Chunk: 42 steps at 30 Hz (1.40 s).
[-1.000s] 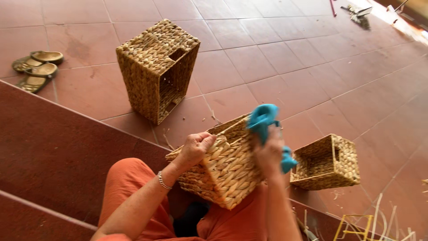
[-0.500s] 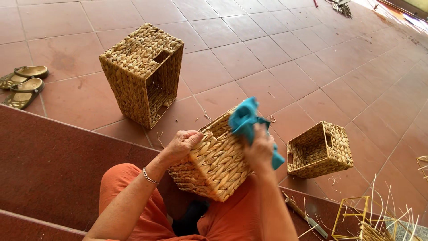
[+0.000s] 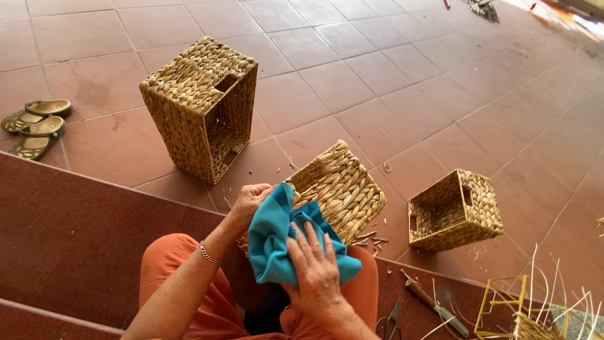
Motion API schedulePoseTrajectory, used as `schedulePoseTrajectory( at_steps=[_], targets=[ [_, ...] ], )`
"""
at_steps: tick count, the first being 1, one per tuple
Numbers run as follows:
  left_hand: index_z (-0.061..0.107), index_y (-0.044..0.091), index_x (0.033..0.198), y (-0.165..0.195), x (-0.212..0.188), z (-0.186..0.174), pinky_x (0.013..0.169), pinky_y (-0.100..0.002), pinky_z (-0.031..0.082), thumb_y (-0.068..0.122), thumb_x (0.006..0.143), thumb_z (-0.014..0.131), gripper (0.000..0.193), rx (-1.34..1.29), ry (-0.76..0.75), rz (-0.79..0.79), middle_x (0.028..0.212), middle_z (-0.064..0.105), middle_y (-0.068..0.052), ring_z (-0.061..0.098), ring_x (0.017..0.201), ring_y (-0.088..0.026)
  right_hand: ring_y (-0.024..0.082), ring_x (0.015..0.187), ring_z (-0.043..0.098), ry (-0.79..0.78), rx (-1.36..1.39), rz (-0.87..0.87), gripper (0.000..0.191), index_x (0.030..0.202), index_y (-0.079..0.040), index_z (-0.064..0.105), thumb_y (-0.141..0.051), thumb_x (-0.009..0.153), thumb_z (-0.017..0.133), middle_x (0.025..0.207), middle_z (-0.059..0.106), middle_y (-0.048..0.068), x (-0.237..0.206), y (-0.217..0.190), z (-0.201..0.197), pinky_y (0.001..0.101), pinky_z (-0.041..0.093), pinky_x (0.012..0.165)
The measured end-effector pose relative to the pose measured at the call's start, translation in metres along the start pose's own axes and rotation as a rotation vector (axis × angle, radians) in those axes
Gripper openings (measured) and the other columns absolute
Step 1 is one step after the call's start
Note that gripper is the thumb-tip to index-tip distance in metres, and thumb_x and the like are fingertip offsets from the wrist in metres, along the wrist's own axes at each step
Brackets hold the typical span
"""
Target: The person sits on the floor and wipes the exterior and interior surfaces of woven baskets using a blue cloth. They rotate the baskets to clean all sides and the inside, then place the cleaned basket aside and pick up another one to repeat the process.
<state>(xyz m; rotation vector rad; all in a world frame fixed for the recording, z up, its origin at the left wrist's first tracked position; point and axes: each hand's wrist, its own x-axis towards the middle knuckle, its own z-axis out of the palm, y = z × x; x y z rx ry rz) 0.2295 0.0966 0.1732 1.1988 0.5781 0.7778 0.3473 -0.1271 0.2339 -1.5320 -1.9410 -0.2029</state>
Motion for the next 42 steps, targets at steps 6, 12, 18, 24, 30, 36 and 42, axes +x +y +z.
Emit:
schedulePoseTrajectory(
  at_steps=[6, 12, 18, 24, 30, 36, 42],
  targets=[
    [0.076, -0.002, 0.09, 0.018, -0.014, 0.012, 0.058, -0.024, 0.049, 0.025, 0.105, 0.062, 0.033, 0.218, -0.027, 0.075, 0.074, 0.067, 0.002, 0.056, 0.067, -0.005, 0.048, 0.131, 0.048, -0.061, -0.221, 0.49, 0.068, 0.146, -0.006, 0.051, -0.039, 0.09, 0.074, 0.148, 0.053, 0.027, 0.036, 0.12, -0.002, 0.0629, 0.039, 0.107],
    [0.07, 0.0, 0.081, 0.017, -0.017, 0.029, 0.056, -0.023, 0.047, 0.027, 0.106, 0.059, 0.038, 0.284, 0.002, 0.121, 0.069, 0.063, 0.004, 0.052, 0.063, -0.004, 0.044, 0.131, 0.053, -0.014, -0.202, 0.76, 0.078, 0.152, -0.003, 0.041, -0.052, 0.095, 0.061, 0.145, 0.054, 0.026, 0.069, 0.183, -0.016, 0.062, 0.038, 0.11],
    [0.067, -0.002, 0.081, -0.002, -0.012, 0.015, 0.054, -0.023, 0.041, 0.028, 0.11, 0.057, 0.043, 0.004, 0.074, 0.093, 0.072, 0.058, 0.005, 0.046, 0.064, -0.004, 0.048, 0.142, 0.044, 0.033, -0.087, 0.169, 0.079, 0.141, 0.002, 0.05, -0.037, 0.08, 0.082, 0.146, 0.051, 0.029, 0.026, 0.048, 0.0, 0.0682, 0.029, 0.113],
    [0.075, -0.004, 0.101, 0.017, -0.023, 0.012, 0.064, -0.022, 0.053, 0.022, 0.098, 0.06, 0.03, -0.007, -0.019, 0.03, 0.084, 0.072, 0.002, 0.061, 0.071, -0.005, 0.045, 0.145, 0.041, -0.017, -0.064, 0.116, 0.078, 0.141, -0.002, 0.052, -0.034, 0.077, 0.084, 0.151, 0.052, 0.024, 0.028, 0.034, 0.007, 0.0727, 0.027, 0.112],
    [0.075, -0.004, 0.1, 0.03, -0.035, 0.03, 0.061, -0.022, 0.053, 0.026, 0.104, 0.057, 0.035, 0.125, -0.009, 0.029, 0.08, 0.072, 0.001, 0.06, 0.069, -0.005, 0.042, 0.134, 0.053, 0.011, -0.251, 0.674, 0.069, 0.149, -0.006, 0.045, -0.045, 0.097, 0.07, 0.142, 0.057, 0.025, 0.071, 0.178, -0.011, 0.068, 0.034, 0.11],
    [0.076, -0.004, 0.098, 0.014, -0.032, 0.034, 0.059, -0.022, 0.049, 0.023, 0.104, 0.06, 0.032, 0.181, 0.055, 0.145, 0.079, 0.069, 0.003, 0.056, 0.069, -0.004, 0.047, 0.133, 0.055, 0.076, -0.346, 0.564, 0.069, 0.145, -0.001, 0.048, -0.04, 0.093, 0.072, 0.138, 0.058, 0.031, 0.033, 0.17, -0.012, 0.0662, 0.038, 0.107],
    [0.074, -0.006, 0.096, -0.003, -0.039, 0.024, 0.057, -0.021, 0.046, 0.018, 0.107, 0.059, 0.031, 0.209, 0.071, 0.115, 0.078, 0.065, 0.002, 0.053, 0.069, -0.004, 0.052, 0.144, 0.042, 0.044, -0.025, 0.188, 0.076, 0.137, -0.001, 0.053, -0.036, 0.078, 0.084, 0.15, 0.051, 0.029, -0.009, 0.009, -0.02, 0.0748, 0.026, 0.112]
  ],
)
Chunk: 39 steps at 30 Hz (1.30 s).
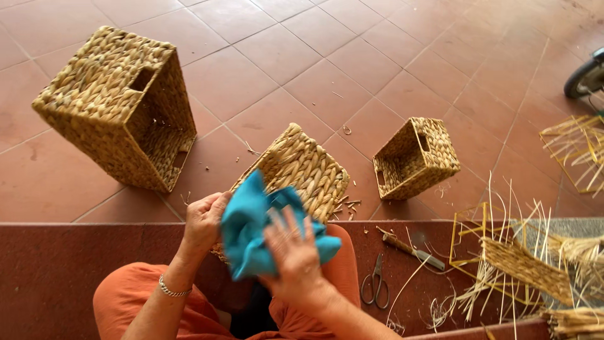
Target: The person sits on the floor and wipes the exterior and interior surfaces of woven baskets using a blue cloth. They rotate the baskets to clean all sides and the inside, then place the cleaned basket aside and pick up another one to repeat the process.
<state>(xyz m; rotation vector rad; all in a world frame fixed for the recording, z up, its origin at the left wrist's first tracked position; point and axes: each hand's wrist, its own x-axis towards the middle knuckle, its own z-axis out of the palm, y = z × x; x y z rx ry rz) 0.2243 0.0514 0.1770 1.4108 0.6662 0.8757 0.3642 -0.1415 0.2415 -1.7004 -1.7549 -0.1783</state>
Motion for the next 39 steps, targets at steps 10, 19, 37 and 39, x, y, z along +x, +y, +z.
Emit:
schedulePoseTrajectory(
  at_steps=[10, 19, 37, 39],
  targets=[
    [0.074, -0.004, 0.098, -0.005, -0.006, -0.013, 0.062, -0.021, 0.048, 0.02, 0.107, 0.058, 0.029, 0.058, -0.056, 0.014, 0.082, 0.066, 0.003, 0.054, 0.072, -0.004, 0.042, 0.15, 0.042, -0.06, -0.08, 0.071, 0.079, 0.142, -0.013, 0.056, -0.021, 0.067, 0.081, 0.155, 0.054, 0.015, 0.055, 0.054, 0.019, 0.0707, 0.028, 0.117],
    [0.074, -0.002, 0.094, 0.007, -0.008, -0.004, 0.058, -0.022, 0.043, 0.022, 0.104, 0.063, 0.028, 0.034, 0.003, 0.018, 0.077, 0.063, 0.005, 0.051, 0.068, -0.004, 0.05, 0.138, 0.045, 0.127, -0.26, 0.406, 0.07, 0.142, 0.004, 0.047, -0.036, 0.092, 0.074, 0.145, 0.056, 0.029, 0.052, 0.132, 0.013, 0.0709, 0.032, 0.108],
    [0.076, -0.004, 0.102, 0.005, -0.005, -0.007, 0.063, -0.021, 0.048, 0.02, 0.103, 0.065, 0.026, 0.009, -0.041, -0.029, 0.082, 0.068, 0.003, 0.057, 0.072, -0.004, 0.044, 0.143, 0.042, 0.017, -0.214, 0.315, 0.072, 0.142, -0.005, 0.048, -0.031, 0.084, 0.081, 0.145, 0.055, 0.024, 0.056, 0.112, 0.017, 0.076, 0.021, 0.114],
    [0.076, -0.003, 0.102, 0.009, -0.01, 0.001, 0.062, -0.021, 0.049, 0.02, 0.103, 0.064, 0.026, 0.002, -0.055, -0.033, 0.081, 0.069, 0.003, 0.057, 0.072, -0.004, 0.045, 0.142, 0.039, 0.091, -0.333, 0.378, 0.074, 0.146, -0.001, 0.043, -0.035, 0.09, 0.076, 0.149, 0.052, 0.025, 0.065, 0.154, 0.011, 0.0748, 0.021, 0.11]
  ],
)
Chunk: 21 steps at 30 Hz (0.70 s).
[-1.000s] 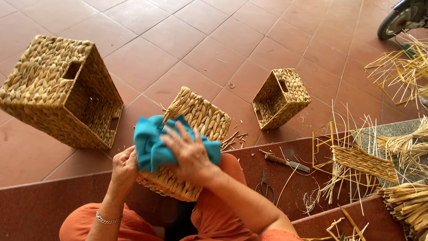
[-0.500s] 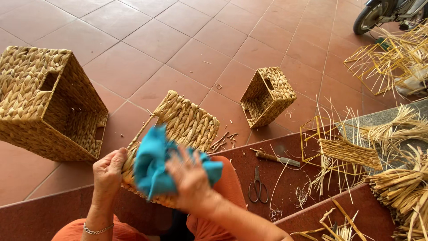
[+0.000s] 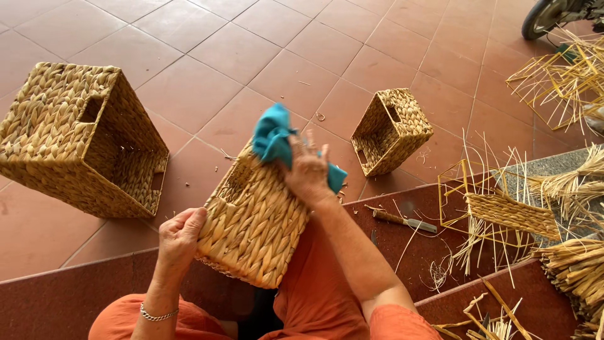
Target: The person sits on the floor and wipes the exterior and interior surfaces of woven baskets using a blue cloth. They rotate the baskets to clean all sides and the inside, then place the cleaned basket aside and pick up another one to repeat the process.
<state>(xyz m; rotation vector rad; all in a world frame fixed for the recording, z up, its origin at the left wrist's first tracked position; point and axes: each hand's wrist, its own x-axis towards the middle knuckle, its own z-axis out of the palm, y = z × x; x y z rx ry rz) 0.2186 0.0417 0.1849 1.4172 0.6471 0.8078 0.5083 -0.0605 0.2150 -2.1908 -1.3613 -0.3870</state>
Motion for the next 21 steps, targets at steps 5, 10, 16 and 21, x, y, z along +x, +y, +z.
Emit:
schedulePoseTrajectory(
  at_steps=[5, 10, 16, 21],
  targets=[
    [0.076, -0.004, 0.098, 0.005, -0.003, 0.011, 0.058, -0.022, 0.049, 0.019, 0.103, 0.063, 0.027, -0.011, 0.026, 0.016, 0.077, 0.07, 0.001, 0.059, 0.067, -0.005, 0.049, 0.147, 0.036, -0.003, 0.04, -0.012, 0.074, 0.144, 0.007, 0.043, -0.033, 0.09, 0.075, 0.148, 0.049, 0.031, -0.042, -0.005, -0.007, 0.0682, 0.024, 0.119],
    [0.074, -0.005, 0.093, 0.001, 0.023, 0.004, 0.057, -0.022, 0.047, 0.018, 0.105, 0.062, 0.028, 0.194, 0.125, 0.093, 0.074, 0.067, 0.001, 0.054, 0.067, -0.004, 0.051, 0.147, 0.037, -0.109, 0.307, -0.363, 0.077, 0.135, 0.005, 0.053, -0.023, 0.07, 0.083, 0.151, 0.049, 0.031, -0.124, -0.072, -0.053, 0.0655, 0.025, 0.119],
    [0.074, -0.001, 0.093, -0.011, 0.031, 0.009, 0.061, -0.022, 0.05, 0.019, 0.103, 0.06, 0.027, -0.011, -0.018, 0.019, 0.079, 0.068, 0.004, 0.057, 0.07, -0.004, 0.049, 0.141, 0.046, -0.073, 0.331, -0.433, 0.072, 0.136, 0.004, 0.055, -0.021, 0.074, 0.083, 0.144, 0.054, 0.03, -0.08, -0.056, -0.033, 0.0637, 0.032, 0.115],
    [0.074, -0.002, 0.091, -0.002, 0.037, 0.014, 0.061, -0.023, 0.05, 0.021, 0.103, 0.06, 0.03, -0.008, -0.066, 0.043, 0.078, 0.069, 0.004, 0.057, 0.07, -0.004, 0.051, 0.107, 0.059, -0.099, 0.124, 0.115, 0.063, 0.143, 0.002, 0.048, -0.039, 0.099, 0.068, 0.137, 0.056, 0.031, 0.027, 0.012, 0.001, 0.057, 0.048, 0.089]
  ],
)
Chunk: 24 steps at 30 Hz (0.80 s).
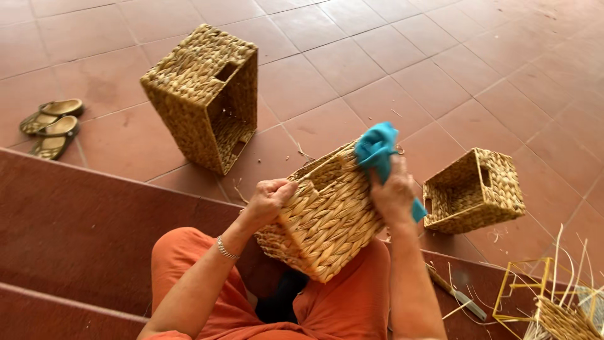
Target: The person sits on the floor and wipes the exterior and interior surfaces of woven baskets using a blue cloth. They rotate the baskets to clean all sides and the inside, then place the cleaned basket aside and pick up another one to repeat the process.
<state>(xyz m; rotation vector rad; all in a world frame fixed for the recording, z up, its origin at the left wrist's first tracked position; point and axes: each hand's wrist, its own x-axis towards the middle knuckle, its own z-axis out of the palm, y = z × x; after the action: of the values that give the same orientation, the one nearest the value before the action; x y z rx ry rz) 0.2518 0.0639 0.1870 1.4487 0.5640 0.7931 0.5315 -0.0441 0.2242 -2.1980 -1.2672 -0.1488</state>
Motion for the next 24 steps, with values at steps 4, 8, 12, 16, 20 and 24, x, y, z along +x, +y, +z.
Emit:
schedulePoseTrajectory(
  at_steps=[4, 8, 12, 16, 20, 24],
  targets=[
    [0.074, -0.001, 0.088, 0.006, 0.013, -0.001, 0.057, -0.024, 0.045, 0.024, 0.105, 0.062, 0.033, 0.053, 0.097, 0.022, 0.072, 0.063, 0.005, 0.051, 0.066, -0.005, 0.05, 0.115, 0.059, -0.02, 0.04, 0.03, 0.061, 0.141, 0.001, 0.051, -0.041, 0.099, 0.066, 0.133, 0.061, 0.029, 0.009, -0.016, -0.001, 0.0569, 0.046, 0.1],
    [0.074, -0.001, 0.082, 0.006, 0.026, -0.021, 0.053, -0.024, 0.045, 0.025, 0.105, 0.06, 0.038, 0.068, 0.171, 0.052, 0.067, 0.064, 0.005, 0.052, 0.061, -0.004, 0.05, 0.133, 0.051, 0.069, 0.083, -0.388, 0.056, 0.133, 0.005, 0.056, -0.025, 0.09, 0.073, 0.142, 0.054, 0.033, -0.063, -0.078, 0.007, 0.0574, 0.042, 0.111],
    [0.077, -0.002, 0.088, -0.001, 0.03, -0.039, 0.054, -0.024, 0.048, 0.023, 0.104, 0.061, 0.034, -0.1, 0.204, 0.044, 0.072, 0.068, 0.005, 0.056, 0.065, -0.003, 0.051, 0.139, 0.045, -0.033, 0.196, -0.613, 0.07, 0.133, 0.007, 0.054, -0.025, 0.077, 0.08, 0.145, 0.053, 0.031, -0.122, -0.125, 0.013, 0.0637, 0.032, 0.112],
    [0.076, -0.001, 0.089, -0.003, 0.026, -0.054, 0.058, -0.023, 0.051, 0.022, 0.104, 0.062, 0.031, -0.058, 0.166, 0.012, 0.074, 0.069, 0.003, 0.058, 0.066, -0.004, 0.049, 0.136, 0.049, -0.019, 0.14, -0.566, 0.077, 0.133, 0.004, 0.053, -0.035, 0.076, 0.087, 0.138, 0.056, 0.027, -0.088, -0.117, 0.025, 0.0659, 0.032, 0.112],
    [0.076, -0.002, 0.089, -0.004, 0.016, -0.052, 0.06, -0.023, 0.052, 0.022, 0.104, 0.063, 0.03, -0.068, 0.112, -0.016, 0.076, 0.07, 0.002, 0.058, 0.066, -0.004, 0.053, 0.119, 0.057, -0.1, -0.2, -0.192, 0.067, 0.146, 0.0, 0.048, -0.047, 0.102, 0.065, 0.144, 0.054, 0.034, 0.007, -0.06, 0.037, 0.0621, 0.044, 0.105],
    [0.075, -0.002, 0.09, -0.008, 0.017, -0.036, 0.058, -0.024, 0.051, 0.026, 0.104, 0.062, 0.033, -0.148, 0.098, -0.021, 0.075, 0.07, 0.002, 0.058, 0.066, -0.004, 0.055, 0.118, 0.055, -0.076, -0.063, 0.012, 0.075, 0.148, 0.001, 0.042, -0.052, 0.098, 0.06, 0.138, 0.052, 0.037, 0.046, -0.033, 0.032, 0.0625, 0.044, 0.098]
  ],
)
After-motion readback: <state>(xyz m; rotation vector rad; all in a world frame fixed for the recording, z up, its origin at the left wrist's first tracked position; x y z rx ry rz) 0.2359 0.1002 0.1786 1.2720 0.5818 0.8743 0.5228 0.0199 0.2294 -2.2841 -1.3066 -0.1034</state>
